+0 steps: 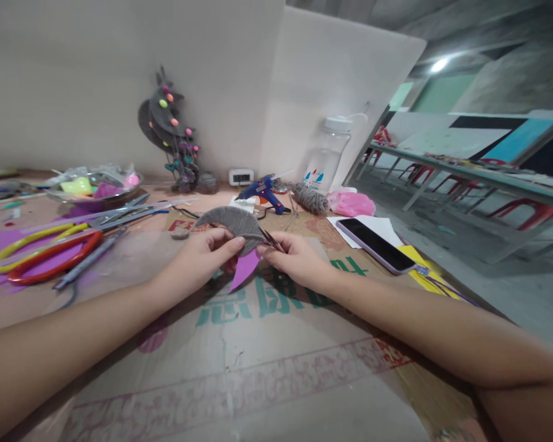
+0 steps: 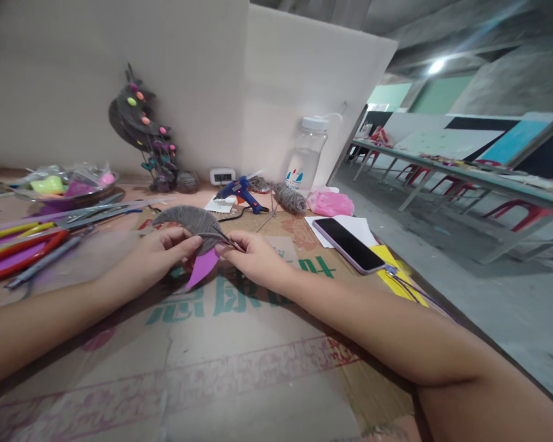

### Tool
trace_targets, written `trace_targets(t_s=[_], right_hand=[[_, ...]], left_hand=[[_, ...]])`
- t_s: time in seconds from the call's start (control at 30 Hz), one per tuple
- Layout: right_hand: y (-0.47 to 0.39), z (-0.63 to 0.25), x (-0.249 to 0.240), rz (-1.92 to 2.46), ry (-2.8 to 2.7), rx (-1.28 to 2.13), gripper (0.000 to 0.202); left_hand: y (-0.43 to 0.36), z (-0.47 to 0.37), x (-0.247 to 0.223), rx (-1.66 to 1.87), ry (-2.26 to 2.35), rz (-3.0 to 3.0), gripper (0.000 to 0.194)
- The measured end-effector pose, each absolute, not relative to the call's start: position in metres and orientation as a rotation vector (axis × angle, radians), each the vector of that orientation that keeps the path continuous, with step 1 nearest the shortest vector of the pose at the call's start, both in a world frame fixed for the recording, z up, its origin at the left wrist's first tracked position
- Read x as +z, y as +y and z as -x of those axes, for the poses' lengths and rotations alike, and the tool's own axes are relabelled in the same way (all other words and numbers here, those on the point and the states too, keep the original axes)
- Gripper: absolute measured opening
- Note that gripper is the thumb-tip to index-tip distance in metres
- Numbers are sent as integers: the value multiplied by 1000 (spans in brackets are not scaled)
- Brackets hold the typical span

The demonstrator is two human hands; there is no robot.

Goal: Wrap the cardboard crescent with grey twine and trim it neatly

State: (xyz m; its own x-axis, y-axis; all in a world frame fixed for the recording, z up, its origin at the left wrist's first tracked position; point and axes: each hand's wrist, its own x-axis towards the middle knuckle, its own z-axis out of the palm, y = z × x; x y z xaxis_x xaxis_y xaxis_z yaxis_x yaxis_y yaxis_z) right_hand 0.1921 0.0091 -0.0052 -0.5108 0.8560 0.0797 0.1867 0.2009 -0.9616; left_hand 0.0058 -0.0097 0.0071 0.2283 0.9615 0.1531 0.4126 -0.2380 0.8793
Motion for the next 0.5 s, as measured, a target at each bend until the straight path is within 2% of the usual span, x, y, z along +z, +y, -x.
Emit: trace_targets(t_s=[0.2,0.4,0.5], right_hand=[[8,-191,-4,951,-1791,1347,21],[8,-191,-4,934,-1806,1388,20],[6,-191,0,929,-1813,1385,19]], left_hand=[[-10,-5,3,744,1373,-1873,32],[-10,-3,4,867,1362,-2111,37],[-9,-3,2,876,1241,-2029,37]])
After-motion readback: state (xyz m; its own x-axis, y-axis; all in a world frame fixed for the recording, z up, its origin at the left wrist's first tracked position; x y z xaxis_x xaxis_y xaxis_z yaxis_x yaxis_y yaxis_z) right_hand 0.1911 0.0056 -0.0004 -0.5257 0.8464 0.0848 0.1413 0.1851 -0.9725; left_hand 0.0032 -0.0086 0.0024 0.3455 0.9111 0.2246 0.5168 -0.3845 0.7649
